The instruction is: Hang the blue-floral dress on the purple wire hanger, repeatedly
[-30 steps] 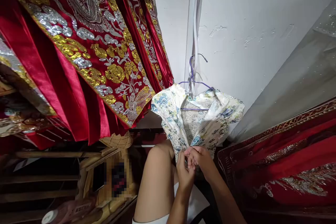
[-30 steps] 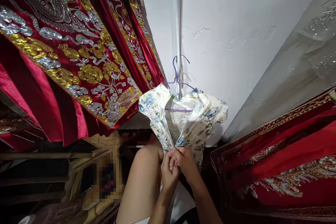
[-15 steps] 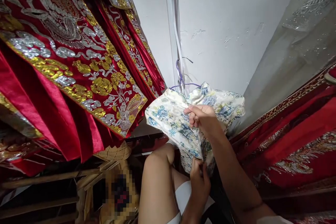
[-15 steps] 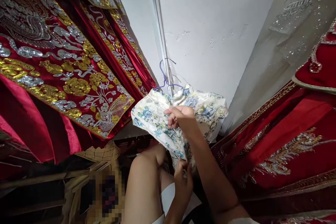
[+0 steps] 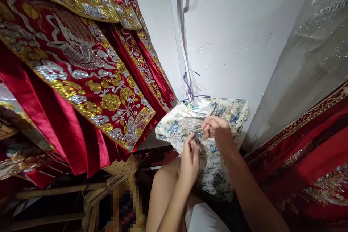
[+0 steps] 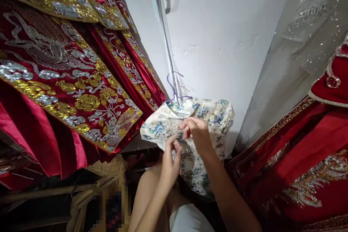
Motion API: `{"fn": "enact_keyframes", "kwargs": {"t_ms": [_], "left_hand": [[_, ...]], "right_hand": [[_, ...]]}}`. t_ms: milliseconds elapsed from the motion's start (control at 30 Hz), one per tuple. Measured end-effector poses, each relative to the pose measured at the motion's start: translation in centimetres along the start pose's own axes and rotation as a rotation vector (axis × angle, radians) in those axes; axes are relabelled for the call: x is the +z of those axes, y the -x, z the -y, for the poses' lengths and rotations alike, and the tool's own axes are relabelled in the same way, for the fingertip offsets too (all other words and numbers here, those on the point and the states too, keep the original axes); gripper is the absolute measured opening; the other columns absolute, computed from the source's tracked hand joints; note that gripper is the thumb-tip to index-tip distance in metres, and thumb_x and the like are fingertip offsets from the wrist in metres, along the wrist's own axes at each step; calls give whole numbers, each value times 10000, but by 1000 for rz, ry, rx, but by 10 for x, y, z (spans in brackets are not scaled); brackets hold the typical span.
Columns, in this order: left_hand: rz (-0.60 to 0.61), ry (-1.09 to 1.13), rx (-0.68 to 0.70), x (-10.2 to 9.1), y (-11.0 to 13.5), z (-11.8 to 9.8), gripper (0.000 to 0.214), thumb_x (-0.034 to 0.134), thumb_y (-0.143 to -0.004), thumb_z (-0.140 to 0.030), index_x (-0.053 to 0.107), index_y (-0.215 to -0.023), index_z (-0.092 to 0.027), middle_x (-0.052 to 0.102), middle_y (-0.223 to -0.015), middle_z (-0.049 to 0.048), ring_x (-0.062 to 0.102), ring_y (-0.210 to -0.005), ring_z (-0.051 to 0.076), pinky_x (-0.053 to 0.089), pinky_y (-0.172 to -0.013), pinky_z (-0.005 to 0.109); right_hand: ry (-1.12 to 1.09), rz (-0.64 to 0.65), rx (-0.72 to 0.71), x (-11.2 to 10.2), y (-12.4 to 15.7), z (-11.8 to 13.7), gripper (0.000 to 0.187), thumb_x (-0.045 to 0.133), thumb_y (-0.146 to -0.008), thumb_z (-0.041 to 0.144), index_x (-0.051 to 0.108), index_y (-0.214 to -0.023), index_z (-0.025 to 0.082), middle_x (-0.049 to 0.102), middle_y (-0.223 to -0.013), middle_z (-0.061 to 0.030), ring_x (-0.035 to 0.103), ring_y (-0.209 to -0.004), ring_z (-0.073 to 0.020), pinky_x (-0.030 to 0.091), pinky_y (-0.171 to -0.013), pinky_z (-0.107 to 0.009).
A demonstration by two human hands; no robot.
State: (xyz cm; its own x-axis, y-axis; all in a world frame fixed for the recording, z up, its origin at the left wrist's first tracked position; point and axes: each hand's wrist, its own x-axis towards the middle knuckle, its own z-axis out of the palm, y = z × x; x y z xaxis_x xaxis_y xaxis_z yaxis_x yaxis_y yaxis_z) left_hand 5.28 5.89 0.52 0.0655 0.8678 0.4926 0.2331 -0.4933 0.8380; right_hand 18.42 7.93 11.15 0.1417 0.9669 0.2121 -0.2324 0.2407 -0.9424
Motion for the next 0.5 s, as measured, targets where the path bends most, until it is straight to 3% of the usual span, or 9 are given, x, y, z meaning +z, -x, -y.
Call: {"fn": "enact_keyframes", "kwargs": {"t_ms": [100, 200, 267, 400, 500], "left_hand": [[-19, -104, 207, -21, -54, -42, 404, 440, -1043, -327, 464, -1437, -240, 614, -1033, 66, 596, -916, 189, 468, -873, 329], [78, -241, 360, -28, -85, -71, 211, 473, -1025, -276, 656, -1104, -207, 647, -960, 63, 605, -897, 194, 453, -845, 315], [39, -313, 418, -31, -91, -82, 199, 487, -1011, -245, 656, -920, -191, 645, -867, 51, 601, -840, 190, 433, -821, 314], [-275, -241, 418, -59, -94, -79, 195, 534, -991, -258, 652, -862, -170, 646, -822, 31, 601, -818, 173, 421, -806, 295], [-567, 106, 251, -100, -99, -50, 191, 601, -959, -289, 640, -828, -156, 615, -765, 2, 572, -730, 130, 430, -708, 237]], "right_hand": [[19, 13, -34, -8, -2, 5, 200, 568, -731, 293, 601, -562, 191, 492, -400, 35, 433, -386, -102, 338, -432, -234], [74, 57, -49, -3, -3, 8, 202, 578, -744, 296, 602, -573, 191, 463, -395, 45, 409, -387, -100, 326, -441, -238], [113, 51, -65, 3, -4, 2, 235, 599, -776, 336, 610, -593, 189, 427, -393, 56, 366, -389, -96, 284, -437, -241], [237, 62, -50, 7, -1, -27, 290, 595, -800, 384, 612, -584, 191, 357, -410, 67, 268, -397, -90, 176, -440, -260], [345, 34, -24, -4, 9, -55, 308, 580, -785, 373, 592, -527, 205, 372, -387, 51, 322, -395, -109, 224, -460, -274]]}}
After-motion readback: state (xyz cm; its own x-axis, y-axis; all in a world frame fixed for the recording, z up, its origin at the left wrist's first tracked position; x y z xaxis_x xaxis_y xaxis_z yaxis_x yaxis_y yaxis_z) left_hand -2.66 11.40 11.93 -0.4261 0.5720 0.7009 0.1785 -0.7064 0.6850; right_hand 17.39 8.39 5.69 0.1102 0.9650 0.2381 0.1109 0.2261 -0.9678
